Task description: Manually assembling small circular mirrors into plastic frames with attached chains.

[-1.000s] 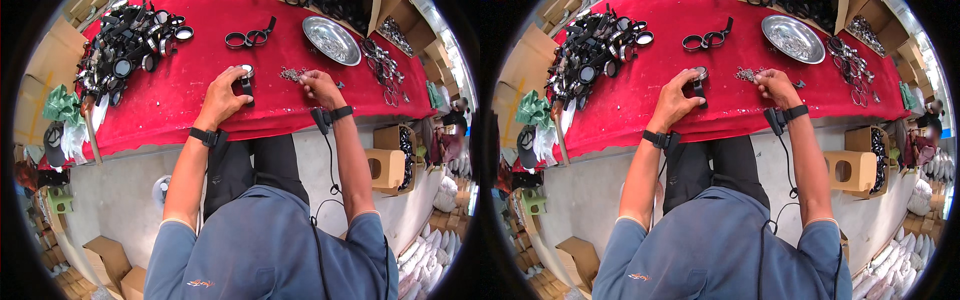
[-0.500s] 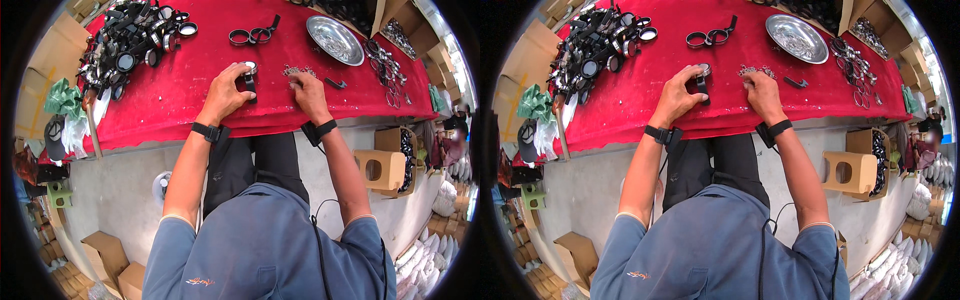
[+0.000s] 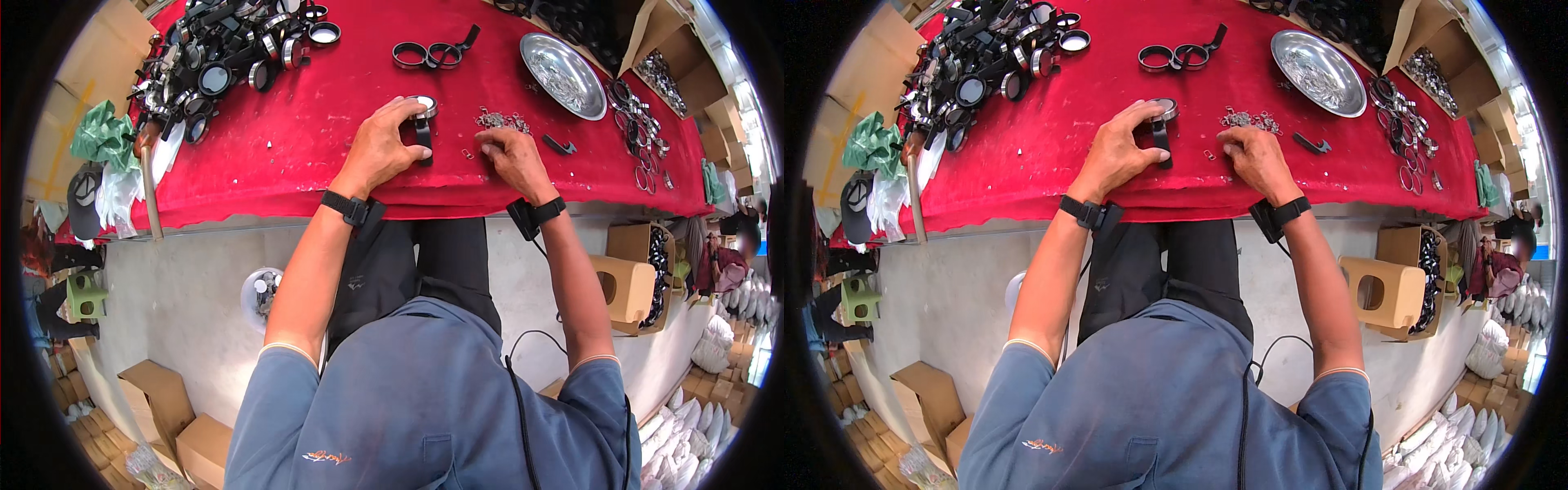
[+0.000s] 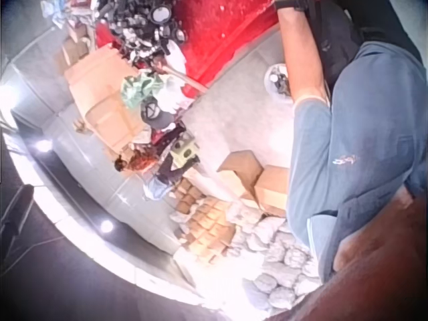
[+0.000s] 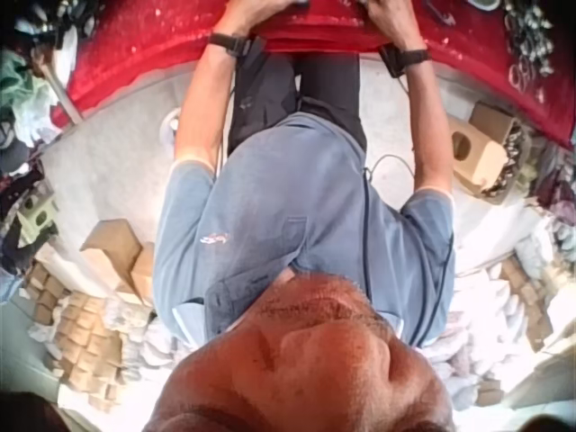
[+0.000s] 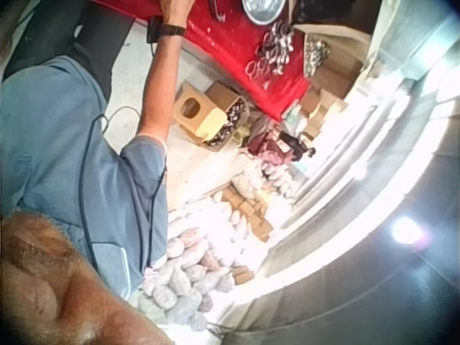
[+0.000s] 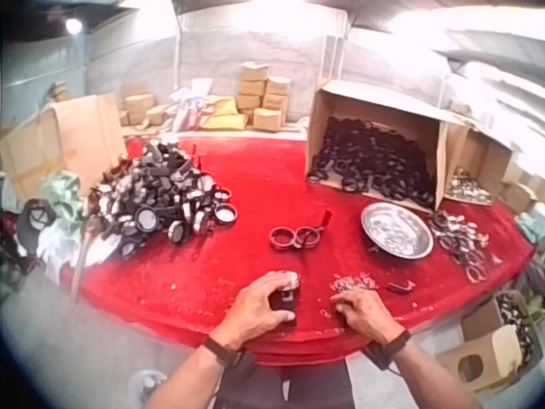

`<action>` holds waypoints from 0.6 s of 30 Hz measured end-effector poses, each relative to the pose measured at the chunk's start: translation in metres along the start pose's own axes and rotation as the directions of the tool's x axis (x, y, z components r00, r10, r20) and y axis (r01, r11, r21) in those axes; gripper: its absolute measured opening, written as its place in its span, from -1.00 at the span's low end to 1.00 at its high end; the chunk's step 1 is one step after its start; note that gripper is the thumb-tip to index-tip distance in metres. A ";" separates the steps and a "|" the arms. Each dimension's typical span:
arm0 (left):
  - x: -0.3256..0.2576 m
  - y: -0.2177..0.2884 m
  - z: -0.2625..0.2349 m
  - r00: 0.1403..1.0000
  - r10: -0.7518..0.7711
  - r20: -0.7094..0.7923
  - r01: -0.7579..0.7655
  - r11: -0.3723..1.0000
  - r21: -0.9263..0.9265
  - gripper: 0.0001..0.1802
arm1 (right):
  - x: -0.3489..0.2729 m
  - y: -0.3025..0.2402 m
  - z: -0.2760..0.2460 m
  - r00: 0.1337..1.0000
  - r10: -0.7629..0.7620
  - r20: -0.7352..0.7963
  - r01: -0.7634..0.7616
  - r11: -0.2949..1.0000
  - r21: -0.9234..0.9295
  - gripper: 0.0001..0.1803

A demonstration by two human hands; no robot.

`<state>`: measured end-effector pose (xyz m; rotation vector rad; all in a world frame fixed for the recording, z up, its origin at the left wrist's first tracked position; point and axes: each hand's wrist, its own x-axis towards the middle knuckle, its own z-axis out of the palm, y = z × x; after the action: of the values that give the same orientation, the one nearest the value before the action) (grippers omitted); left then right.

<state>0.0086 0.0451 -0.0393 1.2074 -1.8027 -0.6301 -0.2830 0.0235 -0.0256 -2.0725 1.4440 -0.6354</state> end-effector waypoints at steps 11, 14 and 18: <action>0.001 -0.004 0.000 1.000 0.027 0.004 -0.028 0.999 0.018 -0.19 | 0.006 -0.006 0.006 0.979 -0.177 0.103 0.196 0.954 -0.226 -0.82; 0.007 0.000 -0.002 0.999 0.010 0.040 -0.011 1.000 0.027 -0.18 | -0.004 -0.015 0.011 0.994 -0.103 -0.043 0.105 0.994 0.039 -0.84; 0.018 -0.004 0.003 0.992 0.107 0.061 -0.116 0.979 0.170 -0.19 | 0.007 -0.047 0.024 0.948 -0.165 -0.274 0.222 0.956 0.190 -0.86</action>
<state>0.0052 0.0266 -0.0373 1.2031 -1.9868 -0.4508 -0.2327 0.0338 -0.0120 -2.0280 1.2424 -1.1259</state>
